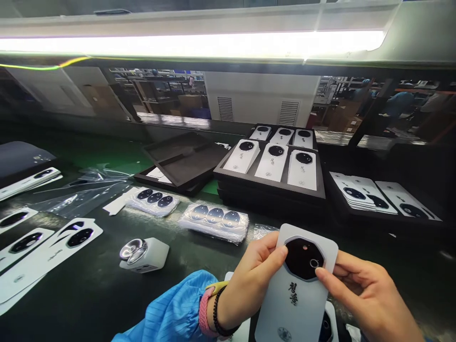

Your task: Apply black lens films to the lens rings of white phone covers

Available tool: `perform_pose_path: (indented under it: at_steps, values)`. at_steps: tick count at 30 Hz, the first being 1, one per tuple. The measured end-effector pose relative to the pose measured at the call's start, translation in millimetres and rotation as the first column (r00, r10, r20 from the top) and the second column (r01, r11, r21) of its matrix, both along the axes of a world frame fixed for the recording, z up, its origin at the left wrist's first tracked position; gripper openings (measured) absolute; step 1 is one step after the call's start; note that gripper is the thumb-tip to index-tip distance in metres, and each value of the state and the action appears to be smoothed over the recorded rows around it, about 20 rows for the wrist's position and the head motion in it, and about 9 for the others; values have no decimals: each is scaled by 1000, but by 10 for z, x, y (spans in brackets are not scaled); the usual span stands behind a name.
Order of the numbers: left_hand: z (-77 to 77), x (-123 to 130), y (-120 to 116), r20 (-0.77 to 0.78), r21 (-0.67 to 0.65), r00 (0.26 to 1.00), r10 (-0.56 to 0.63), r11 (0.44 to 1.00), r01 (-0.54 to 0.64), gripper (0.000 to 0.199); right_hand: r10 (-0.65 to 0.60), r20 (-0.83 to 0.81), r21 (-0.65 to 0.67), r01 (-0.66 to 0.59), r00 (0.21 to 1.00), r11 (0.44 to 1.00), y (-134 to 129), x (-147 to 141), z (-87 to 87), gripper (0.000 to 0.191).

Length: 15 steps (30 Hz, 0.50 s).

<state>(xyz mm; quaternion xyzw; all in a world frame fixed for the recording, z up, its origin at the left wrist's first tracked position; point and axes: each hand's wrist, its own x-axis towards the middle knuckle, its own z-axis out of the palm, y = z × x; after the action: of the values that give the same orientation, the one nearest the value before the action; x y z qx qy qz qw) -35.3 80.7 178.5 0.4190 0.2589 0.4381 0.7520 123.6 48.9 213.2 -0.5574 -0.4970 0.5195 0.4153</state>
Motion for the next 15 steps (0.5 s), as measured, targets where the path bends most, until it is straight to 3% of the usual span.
perform_pose_path:
  at_steps: [5, 11, 15]
  values:
    - [-114, -124, -40, -44, -32, 999, 25, 999, -27, 35, 61, -177, -78, -76, 982, 994, 49, -93, -141, 30]
    - [-156, -196, -183, 52, -119, 999, 4, 993, 2, 36, 44, 15, -20, -43, 999, 999, -111, -111, -258, 47]
    - [-142, -189, -218, 103, -167, 995, -6, 986, 23, 37, 72, 104, 32, -76, 992, 997, -208, -98, -238, 53]
